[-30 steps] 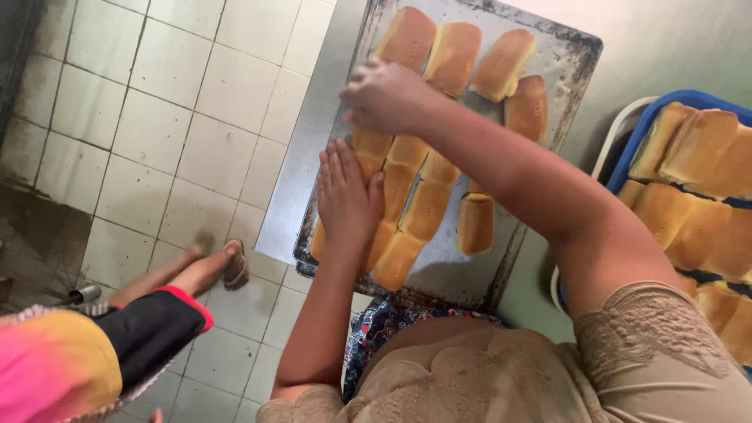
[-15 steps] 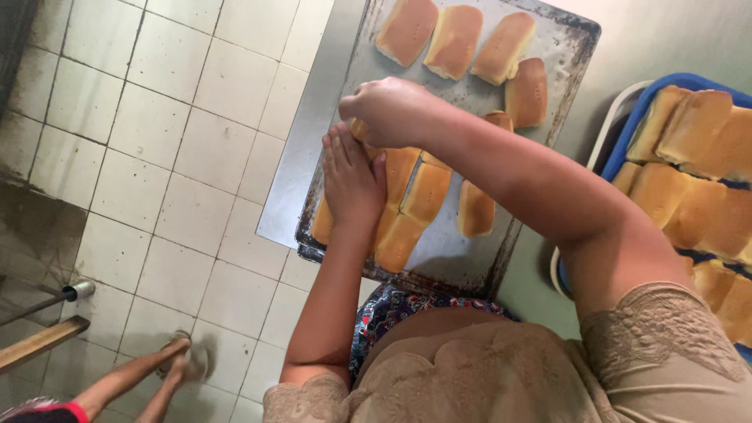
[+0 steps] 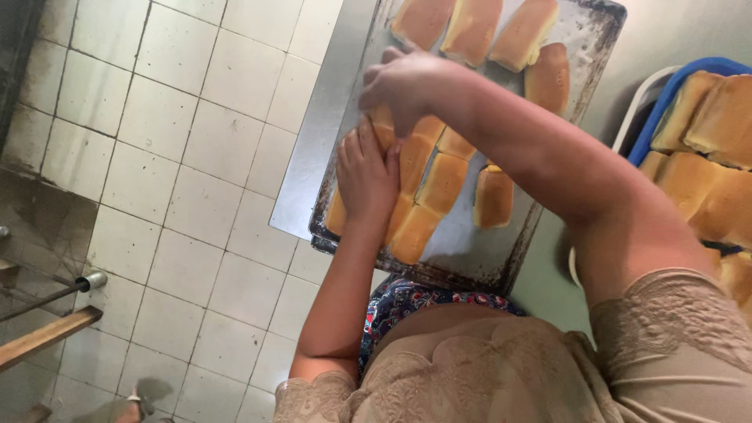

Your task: The person transfers baked bread rolls one at a time from a metal baking tray to a blue plastic tray, arranging them in neat rows. They occasionally turn or reposition rolls to fit them together, and at one point carry a tray of rolls to a rack before continuing to fill the blue tray.

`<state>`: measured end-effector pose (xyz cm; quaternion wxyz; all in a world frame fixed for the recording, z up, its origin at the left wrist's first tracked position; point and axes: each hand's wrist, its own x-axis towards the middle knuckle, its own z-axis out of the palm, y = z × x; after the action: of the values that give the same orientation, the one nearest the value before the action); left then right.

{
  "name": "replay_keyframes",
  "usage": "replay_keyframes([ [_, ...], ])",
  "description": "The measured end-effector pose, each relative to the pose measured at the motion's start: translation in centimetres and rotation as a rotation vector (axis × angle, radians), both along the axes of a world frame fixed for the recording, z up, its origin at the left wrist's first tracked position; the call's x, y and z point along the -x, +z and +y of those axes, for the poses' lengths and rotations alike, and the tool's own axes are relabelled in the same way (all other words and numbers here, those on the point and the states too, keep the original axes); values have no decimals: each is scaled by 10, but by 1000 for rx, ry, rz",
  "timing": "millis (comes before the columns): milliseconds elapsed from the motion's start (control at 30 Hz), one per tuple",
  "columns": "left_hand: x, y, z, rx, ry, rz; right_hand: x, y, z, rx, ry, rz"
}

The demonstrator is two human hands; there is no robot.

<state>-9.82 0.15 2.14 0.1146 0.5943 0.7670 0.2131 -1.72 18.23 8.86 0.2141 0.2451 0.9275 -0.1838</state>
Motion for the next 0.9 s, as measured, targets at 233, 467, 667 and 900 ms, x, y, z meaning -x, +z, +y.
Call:
replay_keyframes([
  [233,2,6,1,-43,5,-33,-5,3,-4,-158,189,145],
  [467,3,2,1,-41,9,-13,-10,-10,6,-177,141,114],
  [667,5,6,1,-18,2,-151,-1,-6,18,-248,127,31],
  [900,28,22,-37,67,-20,-195,11,-7,-27,34,115,288],
])
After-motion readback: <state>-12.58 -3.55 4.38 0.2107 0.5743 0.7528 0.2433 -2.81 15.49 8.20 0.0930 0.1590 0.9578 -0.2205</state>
